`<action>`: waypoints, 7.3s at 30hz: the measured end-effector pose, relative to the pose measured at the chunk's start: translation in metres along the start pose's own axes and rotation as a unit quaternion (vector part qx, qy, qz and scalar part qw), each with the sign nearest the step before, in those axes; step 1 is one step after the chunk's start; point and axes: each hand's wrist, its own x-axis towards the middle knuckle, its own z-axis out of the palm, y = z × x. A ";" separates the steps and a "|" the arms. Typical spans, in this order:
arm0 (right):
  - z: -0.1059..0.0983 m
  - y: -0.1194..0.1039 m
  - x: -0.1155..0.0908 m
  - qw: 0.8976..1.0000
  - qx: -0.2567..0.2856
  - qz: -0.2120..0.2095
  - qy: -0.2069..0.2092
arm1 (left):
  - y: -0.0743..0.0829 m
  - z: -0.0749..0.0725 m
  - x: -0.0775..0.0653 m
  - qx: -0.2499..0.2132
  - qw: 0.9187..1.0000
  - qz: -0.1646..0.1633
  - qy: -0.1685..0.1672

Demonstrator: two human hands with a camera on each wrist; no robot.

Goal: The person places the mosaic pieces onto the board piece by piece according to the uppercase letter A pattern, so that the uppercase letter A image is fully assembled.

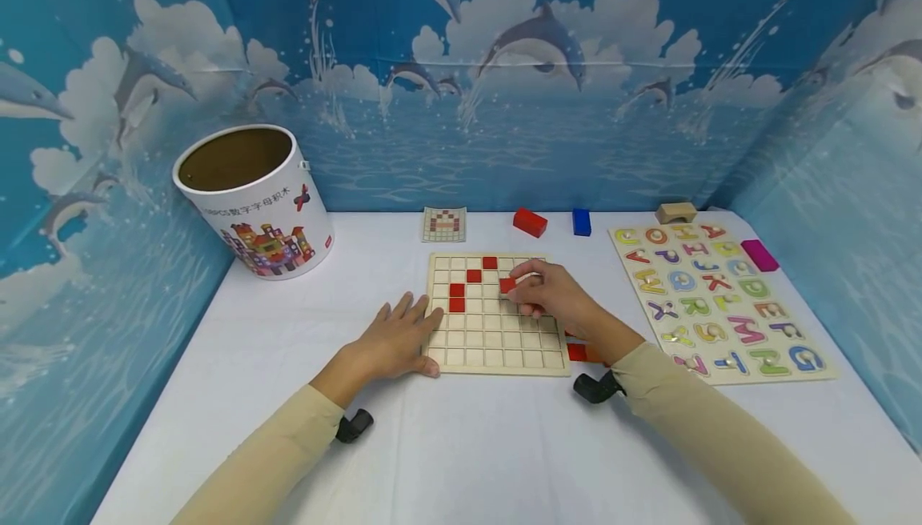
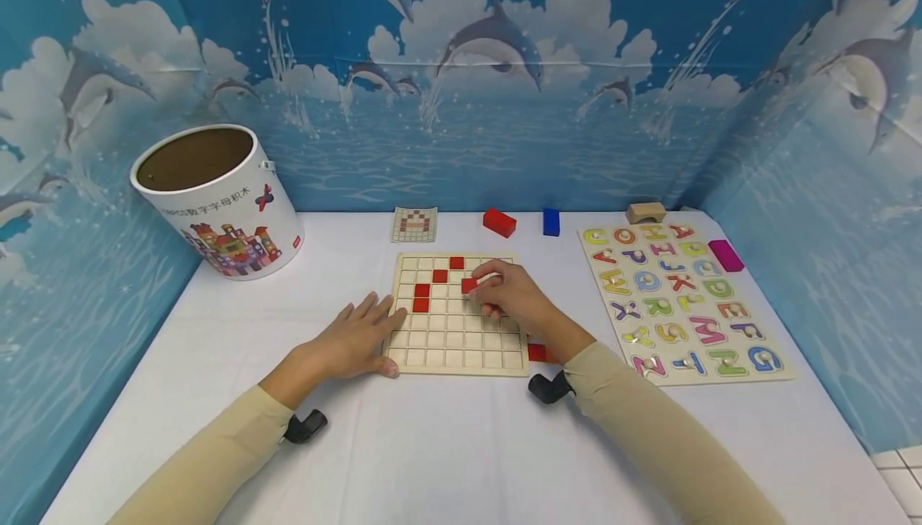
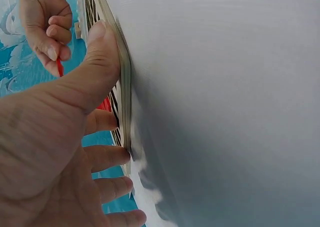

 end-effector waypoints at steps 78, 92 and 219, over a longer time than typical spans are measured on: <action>-0.081 0.032 -0.029 0.984 -0.147 0.071 0.077 | 0.004 -0.002 -0.002 0.006 1.000 -0.003 -0.001; -0.050 0.006 0.026 0.997 -0.026 0.049 0.050 | 0.004 -0.001 -0.001 -0.002 1.000 -0.007 -0.003; -0.022 0.009 0.007 0.933 -0.357 -0.015 0.053 | 0.007 -0.001 -0.004 -0.009 1.000 -0.027 -0.007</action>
